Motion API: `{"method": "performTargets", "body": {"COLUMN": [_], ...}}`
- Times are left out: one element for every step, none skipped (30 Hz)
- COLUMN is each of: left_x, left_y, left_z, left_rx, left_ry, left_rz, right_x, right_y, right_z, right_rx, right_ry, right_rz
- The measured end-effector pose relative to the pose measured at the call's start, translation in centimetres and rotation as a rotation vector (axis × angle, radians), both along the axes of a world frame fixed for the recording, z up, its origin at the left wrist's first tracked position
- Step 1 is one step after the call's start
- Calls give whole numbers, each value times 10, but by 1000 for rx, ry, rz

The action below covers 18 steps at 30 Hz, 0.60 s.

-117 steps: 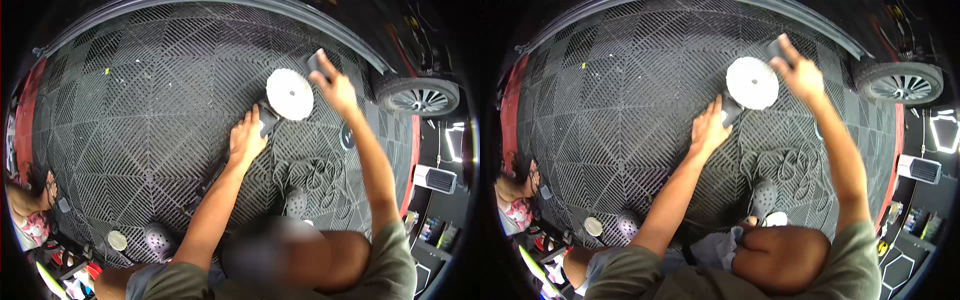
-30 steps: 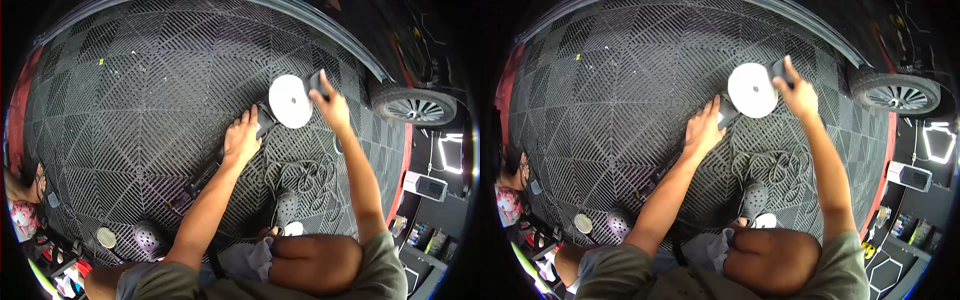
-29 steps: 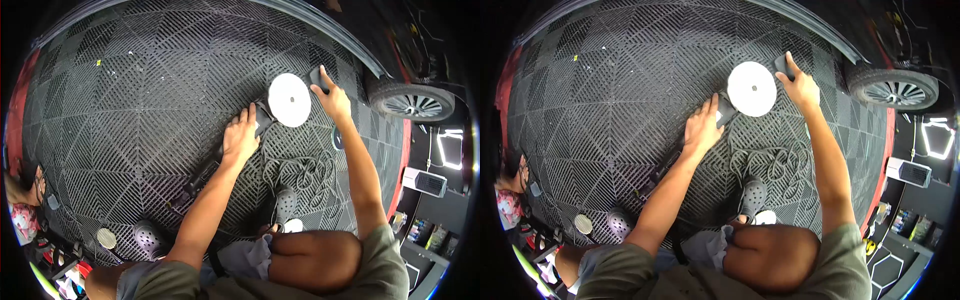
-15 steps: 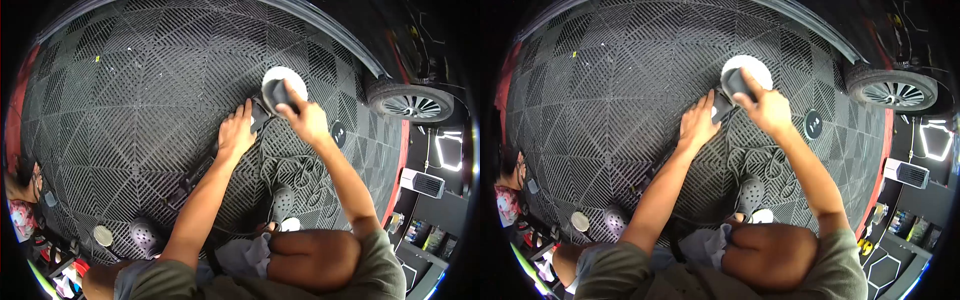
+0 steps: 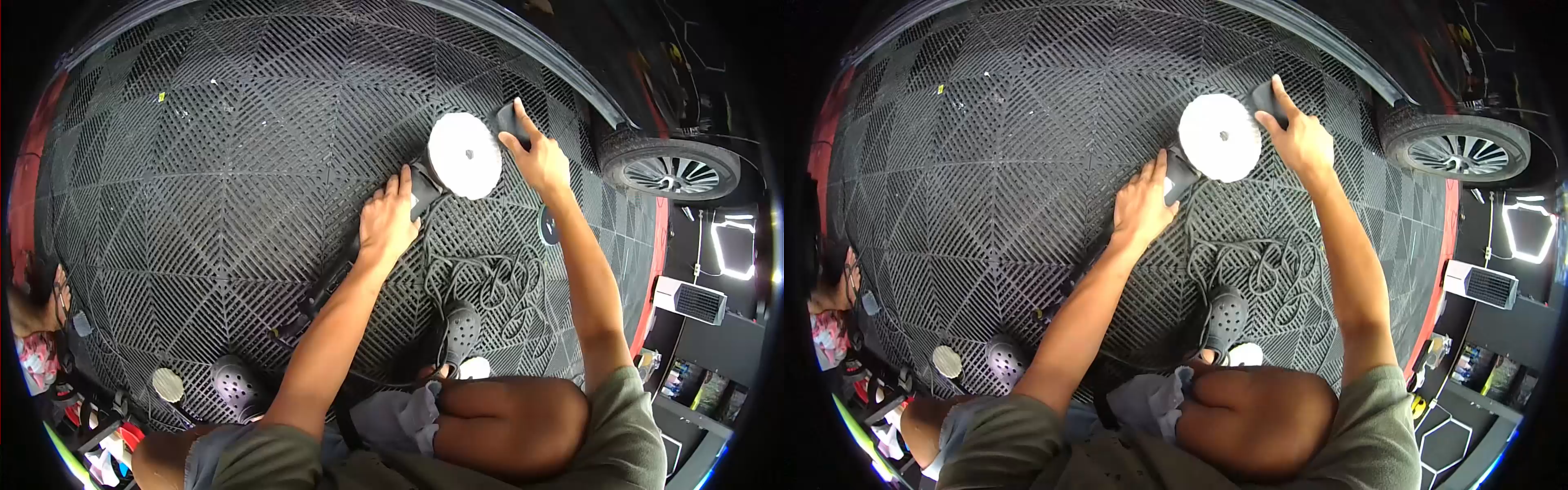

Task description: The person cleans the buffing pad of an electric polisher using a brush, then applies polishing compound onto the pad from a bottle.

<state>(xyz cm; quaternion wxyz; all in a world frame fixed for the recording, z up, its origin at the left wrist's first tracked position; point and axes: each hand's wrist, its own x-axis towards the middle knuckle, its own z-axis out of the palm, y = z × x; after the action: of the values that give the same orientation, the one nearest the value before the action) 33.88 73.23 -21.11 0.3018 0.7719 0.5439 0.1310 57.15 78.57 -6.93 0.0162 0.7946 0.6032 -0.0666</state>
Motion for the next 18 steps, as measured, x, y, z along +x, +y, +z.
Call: {"method": "performTargets", "body": {"left_x": [0,-1,-3,-1,-2,-1,-1,-3,-4,-4,-2,-1,-1,0,0,0,-2,-4], "left_y": [6,10,2,1,2,2,2,5,7,7,8,5,-2,-1,2,2,6,6], "left_z": [2,2,3,3,3,1,-1,7,9,9,6,3,1,1,2,3,3,5], "left_rx": [7,-18,-64,-62,-41,-44,-51,-117,-163,-148,-133,-96,-123,-102,-68,-74,-70,-103], "left_ry": [-1,-1,3,7,7,-1,-8,-13,-34,-9,11,22,27,21,10,18,19,3], "left_rz": [8,3,-18,-5,-3,-1,16,44,45,31,40,30,24,26,33,28,35,27], "right_x": [-12,-30,-55,-55,-52,-37,-13,9,23,17,18,-14,-51,-59,-55,-44,-30,-5], "right_y": [-4,-15,-29,-37,-31,-12,5,16,19,14,1,-16,-37,-48,-43,-19,5,21], "right_z": [0,-6,-8,-19,-27,-22,-22,-15,-8,-3,-25,-17,-15,-38,-33,-23,-17,-18], "right_rx": [63,163,43,-2,-23,-27,49,-22,-94,-51,247,148,33,222,223,106,-12,37], "right_ry": [39,96,86,70,49,74,29,4,-27,26,182,165,154,126,127,87,51,-48], "right_rz": [46,206,268,270,276,147,100,13,-86,-122,149,238,299,478,468,266,60,41]}}
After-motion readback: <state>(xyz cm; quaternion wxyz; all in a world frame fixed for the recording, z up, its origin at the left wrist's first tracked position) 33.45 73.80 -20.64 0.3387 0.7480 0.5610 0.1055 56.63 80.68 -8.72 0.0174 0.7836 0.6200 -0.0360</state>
